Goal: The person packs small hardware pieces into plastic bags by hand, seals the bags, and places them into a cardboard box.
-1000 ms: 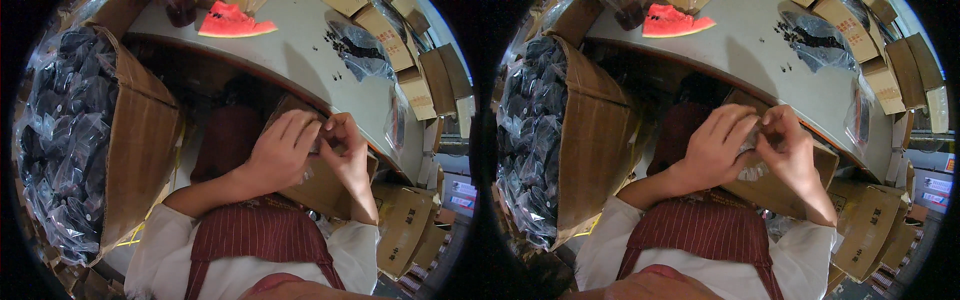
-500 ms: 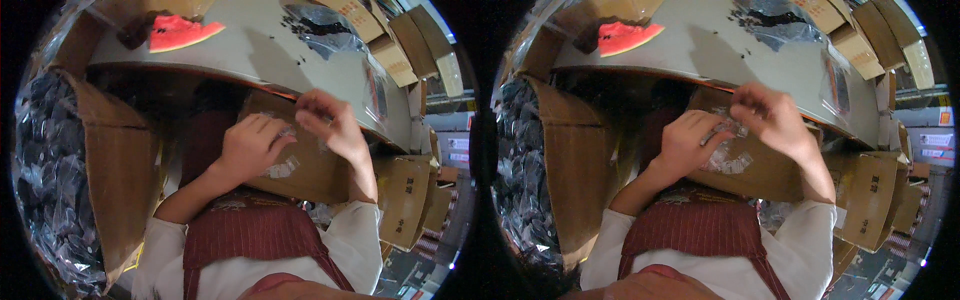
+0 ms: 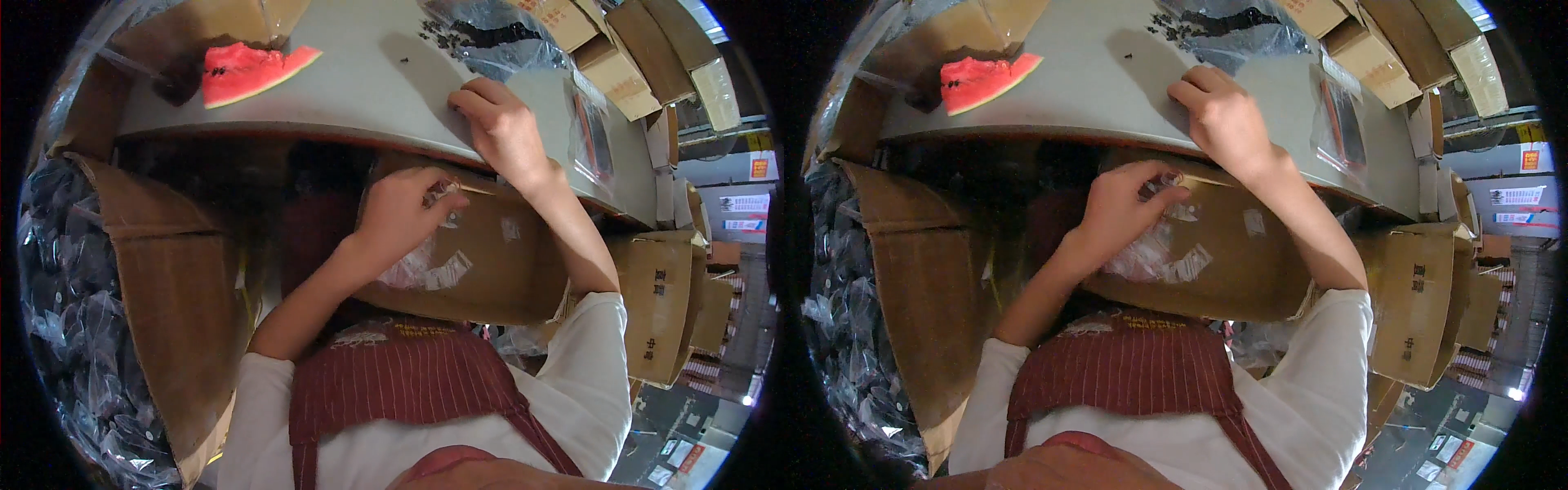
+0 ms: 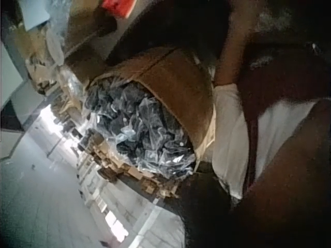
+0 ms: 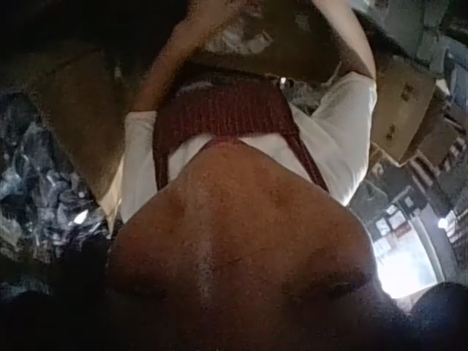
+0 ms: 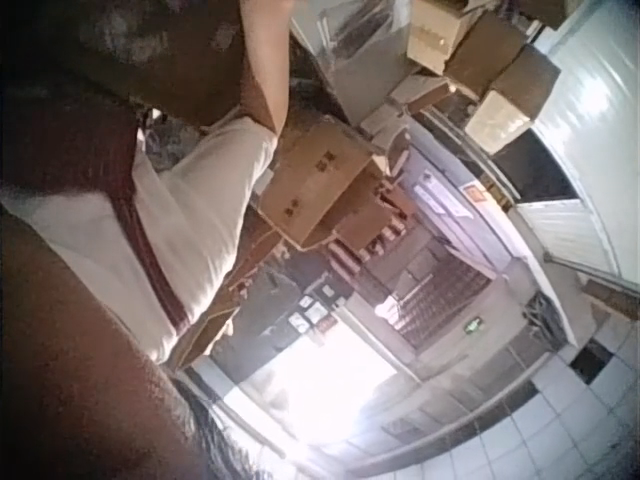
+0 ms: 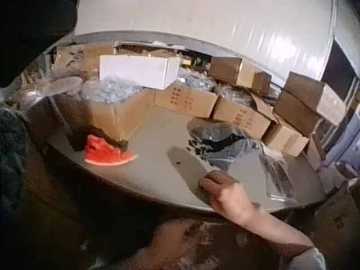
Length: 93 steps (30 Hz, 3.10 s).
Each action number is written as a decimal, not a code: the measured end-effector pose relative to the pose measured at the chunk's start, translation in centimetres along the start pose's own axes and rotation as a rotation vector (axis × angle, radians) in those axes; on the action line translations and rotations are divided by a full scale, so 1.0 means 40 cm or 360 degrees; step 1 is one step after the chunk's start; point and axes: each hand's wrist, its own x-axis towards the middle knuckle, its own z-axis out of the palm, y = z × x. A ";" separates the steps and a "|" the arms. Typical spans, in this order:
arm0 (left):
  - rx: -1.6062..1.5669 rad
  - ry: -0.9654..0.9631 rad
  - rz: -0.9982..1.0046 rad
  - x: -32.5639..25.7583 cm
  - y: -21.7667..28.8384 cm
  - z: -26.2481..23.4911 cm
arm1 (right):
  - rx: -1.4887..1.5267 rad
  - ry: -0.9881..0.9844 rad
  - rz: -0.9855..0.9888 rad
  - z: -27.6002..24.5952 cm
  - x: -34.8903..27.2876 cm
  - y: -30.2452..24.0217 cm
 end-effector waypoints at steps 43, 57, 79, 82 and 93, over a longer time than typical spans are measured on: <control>-0.0153 0.0334 0.0288 -0.010 -0.035 -0.003 | -0.0446 -0.0286 0.0120 0.096 0.186 0.043; -0.0054 0.0314 0.0218 -0.012 -0.031 -0.031 | -0.0312 -0.0351 -0.0170 0.067 0.168 0.018; -0.0528 0.0225 0.0034 -0.045 0.062 -0.042 | 0.1380 -0.0356 0.0903 -0.135 -0.093 -0.141; -0.1045 -0.0041 -0.0349 -0.051 0.093 -0.078 | 0.1756 -0.0348 0.1003 -0.162 -0.093 -0.139; -0.1213 -0.0218 -0.0219 -0.062 0.129 -0.129 | 0.1884 -0.0190 0.0967 -0.211 -0.108 -0.160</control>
